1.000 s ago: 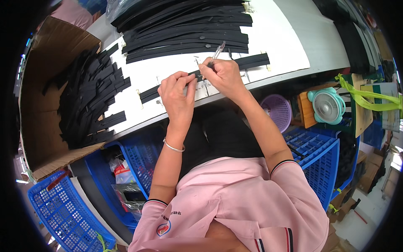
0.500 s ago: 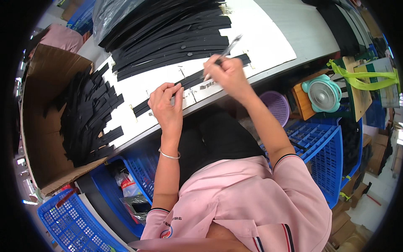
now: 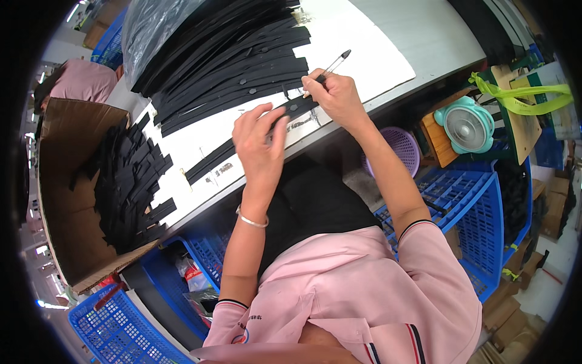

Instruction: Marking measurement points on black straps using a pen and a measuring guide on the workbench.

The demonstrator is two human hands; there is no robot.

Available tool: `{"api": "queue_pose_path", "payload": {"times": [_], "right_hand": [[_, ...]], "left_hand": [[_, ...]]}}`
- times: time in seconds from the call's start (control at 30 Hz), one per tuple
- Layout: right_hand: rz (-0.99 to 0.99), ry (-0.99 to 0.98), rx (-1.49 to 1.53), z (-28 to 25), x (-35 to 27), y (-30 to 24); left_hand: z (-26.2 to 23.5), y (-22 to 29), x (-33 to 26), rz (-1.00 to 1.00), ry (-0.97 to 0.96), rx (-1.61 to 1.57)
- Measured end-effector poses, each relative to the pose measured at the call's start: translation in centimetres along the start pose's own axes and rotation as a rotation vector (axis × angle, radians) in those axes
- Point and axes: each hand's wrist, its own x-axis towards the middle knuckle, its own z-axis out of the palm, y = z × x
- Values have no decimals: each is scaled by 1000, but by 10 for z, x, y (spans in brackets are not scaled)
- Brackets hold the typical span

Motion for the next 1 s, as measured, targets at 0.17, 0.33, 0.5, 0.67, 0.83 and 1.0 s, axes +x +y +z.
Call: {"api": "queue_pose_path", "payload": {"times": [0.17,0.33,0.5,0.67,0.83,1.0], "right_hand": [[-10,-13,-18,2,1,0],[1,-61,-96,-1,0,1],[-17,-62,-232,0,1,7],[-28,-36,-111,-2,-3,1],[-25,-122,-99,-7,-3,5],[-76,-127,-183,-5,-2,1]], "left_hand": [[34,-3,12,35,-42,34],[38,-2,10,12,-56,77],[38,1,10,8,-63,80],[38,0,9,12,-57,89],[39,0,9,14,-48,89],[37,-1,10,13,-50,77]]}}
